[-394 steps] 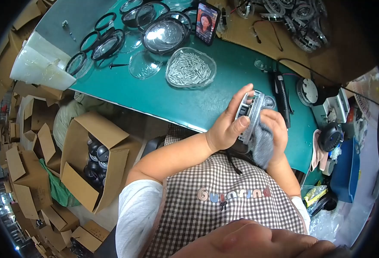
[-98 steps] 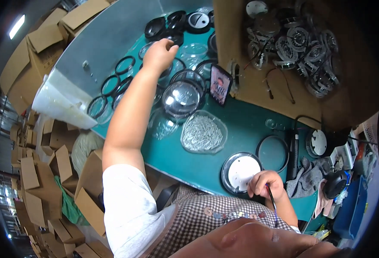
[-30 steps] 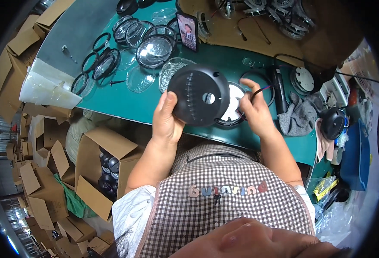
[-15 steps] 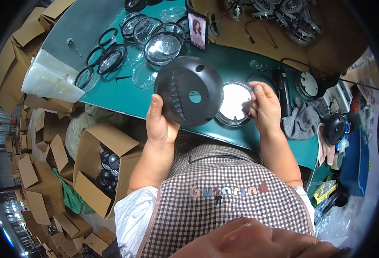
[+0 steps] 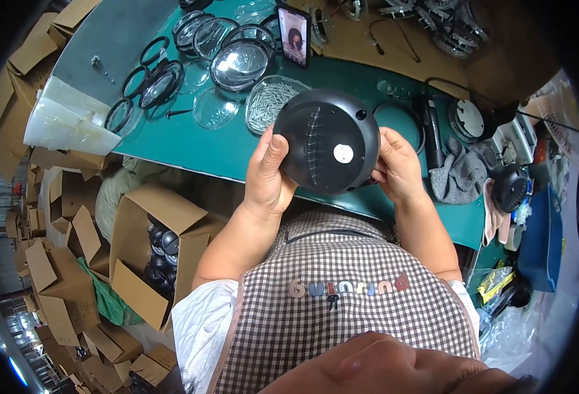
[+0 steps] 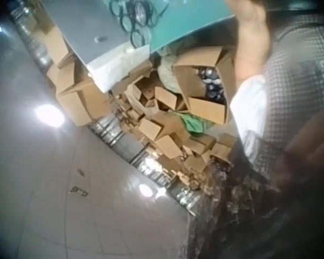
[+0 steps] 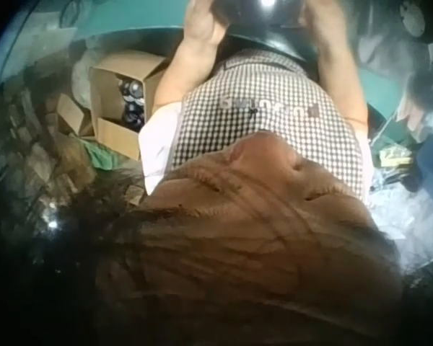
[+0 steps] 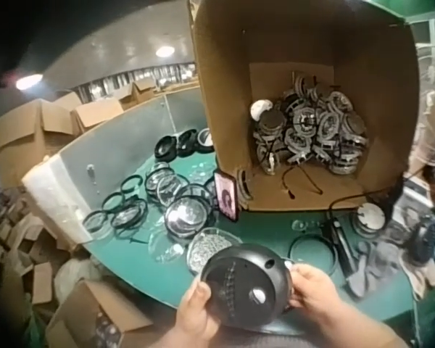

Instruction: The person assembles circular LED lights by placing internal electronic components into a lamp housing, attaching a plastic lens, and fastening it with screws using an electric screwdriver.

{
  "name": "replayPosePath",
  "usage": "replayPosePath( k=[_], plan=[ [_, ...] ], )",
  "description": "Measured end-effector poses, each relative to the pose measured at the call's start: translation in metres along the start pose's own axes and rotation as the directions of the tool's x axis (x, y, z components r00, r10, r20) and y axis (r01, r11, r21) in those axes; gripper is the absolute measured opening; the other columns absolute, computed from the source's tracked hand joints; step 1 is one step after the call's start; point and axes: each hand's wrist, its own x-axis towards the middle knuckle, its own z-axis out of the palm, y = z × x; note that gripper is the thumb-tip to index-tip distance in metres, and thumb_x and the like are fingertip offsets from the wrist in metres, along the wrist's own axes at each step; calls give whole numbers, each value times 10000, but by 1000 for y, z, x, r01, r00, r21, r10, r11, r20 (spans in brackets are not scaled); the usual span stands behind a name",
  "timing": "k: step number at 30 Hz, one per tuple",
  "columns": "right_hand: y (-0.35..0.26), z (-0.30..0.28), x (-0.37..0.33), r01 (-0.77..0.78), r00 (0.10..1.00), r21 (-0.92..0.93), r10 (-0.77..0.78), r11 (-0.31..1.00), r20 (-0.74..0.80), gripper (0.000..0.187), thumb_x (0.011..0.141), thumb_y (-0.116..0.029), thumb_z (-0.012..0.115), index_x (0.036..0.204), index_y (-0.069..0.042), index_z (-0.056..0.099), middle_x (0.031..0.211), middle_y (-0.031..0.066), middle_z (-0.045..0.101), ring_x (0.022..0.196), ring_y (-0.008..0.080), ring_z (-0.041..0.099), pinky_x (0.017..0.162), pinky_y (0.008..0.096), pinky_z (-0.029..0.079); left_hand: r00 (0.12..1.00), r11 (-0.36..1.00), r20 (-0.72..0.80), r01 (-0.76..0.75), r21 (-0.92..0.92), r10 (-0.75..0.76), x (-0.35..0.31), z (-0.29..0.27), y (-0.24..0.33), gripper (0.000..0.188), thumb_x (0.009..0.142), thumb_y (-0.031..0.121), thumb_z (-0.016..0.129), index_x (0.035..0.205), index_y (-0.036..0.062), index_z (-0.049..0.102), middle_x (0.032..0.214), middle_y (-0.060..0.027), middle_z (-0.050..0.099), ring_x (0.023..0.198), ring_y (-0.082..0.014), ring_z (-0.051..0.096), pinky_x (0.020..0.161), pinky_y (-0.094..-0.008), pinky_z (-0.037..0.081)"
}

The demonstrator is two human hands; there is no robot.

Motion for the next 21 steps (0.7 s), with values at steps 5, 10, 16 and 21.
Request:
replayPosePath(
  k=[5, 10, 16, 21],
  plan=[
    [7, -3, -4, -1, 1000, -123, 3, 992, 19, 240, 1042, -257, 542, 1065, -34, 629, 747, -44, 542, 510, 19, 355, 473, 187, 303, 1000, 1000, 0, 15, -19, -15, -2, 3, 0, 755, 897, 404, 740, 1420, -26, 406, 1301, -132, 596, 1172, -231, 615, 1007, -379, 523],
    [6, -5, -10, 9, 998, -193, 4, 981, 64, 222, 1030, -246, 567, 1039, -36, 639, 756, -30, 579, 552, 20, 418, 481, 193, 321, 1000, 999, -14, 18, -37, -18, 1, -8, -7, 717, 912, 399, 724, 1405, -25, 422, 1302, -132, 598, 1171, -230, 617, 1006, -380, 525],
    [11, -5, -12, 76, 996, -267, -84, 961, -22, 223, 1042, -248, 550, 1018, -41, 629, 724, -35, 537, 515, 13, 370, 451, 182, 305, 1000, 999, -5, 16, -39, -16, 2, -9, -9, 677, 936, 401, 691, 1396, -25, 433, 1296, -132, 606, 1171, -226, 619, 1003, -382, 527],
    [14, -3, -14, 20, 999, -79, -17, 997, 29, 190, 1020, -200, 565, 1033, -27, 643, 796, -1, 627, 552, 46, 485, 476, 188, 375, 994, 991, -28, 102, -87, -105, -1, -12, -17, 649, 943, 399, 681, 1378, -27, 456, 1285, -134, 615, 1163, -228, 628, 998, -383, 533]
  ],
)
